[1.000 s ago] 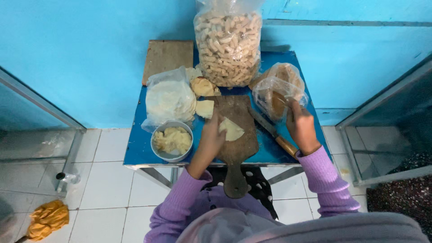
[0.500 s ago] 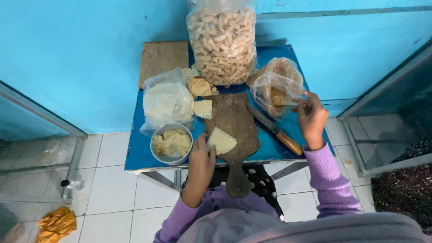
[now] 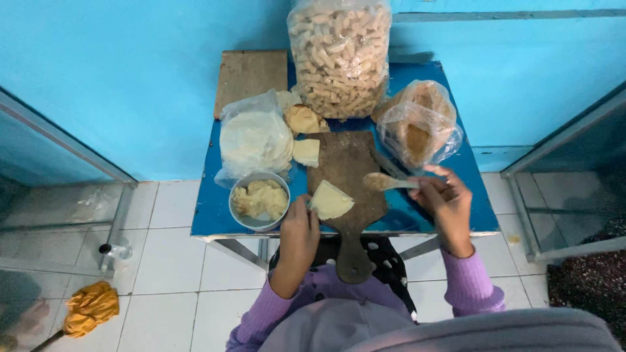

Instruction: The person cuts flat dough sheets into triangular pieces on a wooden board using a knife, folds the pieces by hand, and places the folded pieces into a bowl. They then transfer folded dough pieces into a large plastic bag and handle a block of dough.

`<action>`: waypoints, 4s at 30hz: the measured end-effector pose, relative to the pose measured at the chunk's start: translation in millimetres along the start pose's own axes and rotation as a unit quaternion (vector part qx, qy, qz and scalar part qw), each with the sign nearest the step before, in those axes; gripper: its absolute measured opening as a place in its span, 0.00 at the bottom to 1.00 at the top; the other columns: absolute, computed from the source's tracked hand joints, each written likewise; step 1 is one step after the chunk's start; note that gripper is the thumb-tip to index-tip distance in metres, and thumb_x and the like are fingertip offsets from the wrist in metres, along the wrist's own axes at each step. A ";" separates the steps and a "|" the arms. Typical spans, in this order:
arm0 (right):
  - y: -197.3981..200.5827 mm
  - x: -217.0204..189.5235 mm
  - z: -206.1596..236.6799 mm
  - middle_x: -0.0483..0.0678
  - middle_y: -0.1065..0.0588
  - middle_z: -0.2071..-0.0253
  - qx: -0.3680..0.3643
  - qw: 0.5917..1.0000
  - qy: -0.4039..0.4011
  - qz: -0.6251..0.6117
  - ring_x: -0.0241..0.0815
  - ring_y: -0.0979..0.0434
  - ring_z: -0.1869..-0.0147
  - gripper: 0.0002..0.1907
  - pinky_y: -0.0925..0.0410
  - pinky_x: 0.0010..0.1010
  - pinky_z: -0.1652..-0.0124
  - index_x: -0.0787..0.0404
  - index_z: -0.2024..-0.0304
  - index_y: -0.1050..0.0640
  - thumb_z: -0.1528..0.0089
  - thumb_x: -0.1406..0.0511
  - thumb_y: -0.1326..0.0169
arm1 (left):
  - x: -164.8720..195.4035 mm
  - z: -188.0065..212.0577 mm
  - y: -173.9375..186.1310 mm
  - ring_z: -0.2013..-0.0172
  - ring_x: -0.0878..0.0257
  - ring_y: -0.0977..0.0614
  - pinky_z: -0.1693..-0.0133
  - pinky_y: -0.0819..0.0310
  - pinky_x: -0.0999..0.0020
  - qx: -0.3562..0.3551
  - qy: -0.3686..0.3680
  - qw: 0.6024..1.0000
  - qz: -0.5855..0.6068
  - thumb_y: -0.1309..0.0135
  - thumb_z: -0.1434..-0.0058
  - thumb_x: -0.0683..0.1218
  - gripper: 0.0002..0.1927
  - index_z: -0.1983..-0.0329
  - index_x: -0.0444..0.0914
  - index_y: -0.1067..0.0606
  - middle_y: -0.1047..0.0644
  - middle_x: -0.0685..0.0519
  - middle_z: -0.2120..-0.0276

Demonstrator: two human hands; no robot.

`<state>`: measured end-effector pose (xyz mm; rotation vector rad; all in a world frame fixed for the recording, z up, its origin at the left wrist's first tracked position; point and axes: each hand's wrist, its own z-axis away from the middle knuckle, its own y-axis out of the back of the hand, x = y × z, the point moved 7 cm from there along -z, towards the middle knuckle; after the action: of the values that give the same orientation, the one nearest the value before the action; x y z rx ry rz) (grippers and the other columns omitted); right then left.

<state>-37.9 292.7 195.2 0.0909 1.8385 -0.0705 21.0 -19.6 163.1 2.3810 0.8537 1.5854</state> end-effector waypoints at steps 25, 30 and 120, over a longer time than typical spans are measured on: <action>-73.8 -1.9 54.2 0.56 0.19 0.55 -0.062 0.872 0.390 0.289 0.52 0.15 0.51 0.09 0.24 0.37 0.53 0.66 0.55 0.25 0.37 0.78 0.43 | -15.0 -0.6 -6.6 0.69 0.55 0.18 0.66 0.23 0.64 0.046 -0.002 0.993 0.110 0.46 0.36 0.35 0.12 0.49 0.31 0.28 0.25 0.44 0.66; -38.1 -43.7 25.4 0.62 0.20 0.51 0.112 0.853 0.371 0.350 0.52 0.15 0.51 0.12 0.24 0.34 0.55 0.69 0.48 0.26 0.33 0.80 0.45 | -7.6 -0.4 -4.3 0.67 0.50 0.18 0.65 0.24 0.59 0.042 -0.027 0.996 0.070 0.44 0.39 0.35 0.16 0.47 0.29 0.30 0.25 0.41 0.65; -157.9 26.9 21.7 0.50 0.22 0.60 -0.200 0.902 0.224 0.311 0.49 0.18 0.56 0.23 0.26 0.35 0.60 0.53 0.45 0.25 0.42 0.70 0.39 | 0.2 -16.0 1.2 0.59 0.44 0.24 0.57 0.29 0.54 -0.019 -0.173 0.984 0.029 0.45 0.40 0.35 0.07 0.59 0.32 0.24 0.25 0.42 0.62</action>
<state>-39.9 134.2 163.6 0.4287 2.1562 0.8367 7.3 -23.4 170.6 2.5663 0.6814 1.1398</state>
